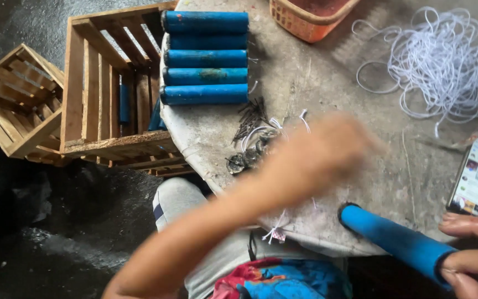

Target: Assembling candle components by threading wicks through metal bases and inserting them into plastic tubes.

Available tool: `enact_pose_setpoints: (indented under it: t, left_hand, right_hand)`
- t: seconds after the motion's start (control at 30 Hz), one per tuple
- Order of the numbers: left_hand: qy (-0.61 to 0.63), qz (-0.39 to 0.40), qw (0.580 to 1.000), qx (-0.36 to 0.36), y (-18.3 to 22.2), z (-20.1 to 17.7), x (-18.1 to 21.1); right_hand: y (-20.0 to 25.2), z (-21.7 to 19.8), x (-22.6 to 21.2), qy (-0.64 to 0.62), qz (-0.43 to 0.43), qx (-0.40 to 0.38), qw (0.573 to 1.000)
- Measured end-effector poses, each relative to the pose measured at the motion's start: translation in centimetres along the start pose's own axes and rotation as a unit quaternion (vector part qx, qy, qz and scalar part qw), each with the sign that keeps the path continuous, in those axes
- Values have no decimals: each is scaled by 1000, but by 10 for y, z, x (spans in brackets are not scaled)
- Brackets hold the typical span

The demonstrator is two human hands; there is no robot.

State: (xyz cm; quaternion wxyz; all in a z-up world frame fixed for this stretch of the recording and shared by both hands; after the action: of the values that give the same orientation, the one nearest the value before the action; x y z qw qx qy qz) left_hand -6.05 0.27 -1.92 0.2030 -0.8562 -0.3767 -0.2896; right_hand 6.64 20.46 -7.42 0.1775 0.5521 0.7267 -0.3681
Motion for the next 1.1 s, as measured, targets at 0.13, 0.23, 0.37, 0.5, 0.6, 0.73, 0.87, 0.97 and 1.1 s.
enact_pose_setpoints:
  t: [0.13,0.23,0.37,0.5,0.6,0.73,0.87,0.97,1.1]
  left_hand:
    - [-168,102,963,185,1,-40,-91]
    - [-313,58,943,91,1,-27,-145]
    - [-407,108,906,38,-6,5,-163]
    - [-463,166,870,-3,-8,29,-168]
    - [-479,145,863,-67,-10,30,-165]
    - [-505,146,847,-84,-3,29,-168]
    - [-512,188,837,-41,1,29,-164]
    - [-511,220,831,-5,5,23,-157]
    - [-449,170,876,49,6,1,-139]
  right_hand:
    - [-3,-4,-8,40,-31,-36,998]
    - [-5,-9,-12,66,8,-51,996]
    - [-9,-12,-24,84,39,-49,995]
    - [-9,-13,-24,82,24,-58,995]
    - [-11,-16,-25,87,7,-62,994]
    - [-14,-16,-30,105,35,-67,992]
    - [-18,-10,-32,121,6,-79,990]
    - [-21,-8,-38,85,-26,-48,995]
    - [-21,-8,-37,90,-11,-57,994]
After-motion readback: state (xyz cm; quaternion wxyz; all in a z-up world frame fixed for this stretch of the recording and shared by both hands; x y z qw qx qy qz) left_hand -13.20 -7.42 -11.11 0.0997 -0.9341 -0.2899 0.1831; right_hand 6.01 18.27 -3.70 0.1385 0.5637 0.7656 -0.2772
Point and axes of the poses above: each hand's wrist, its own y-axis away from the middle knuckle, its own z-axis out of the palm, x = y × z, the point moved 6 cm from there along -y, towards the middle knuckle, and after that the axes turned 2 degrees about y, right-handed, at the moved point
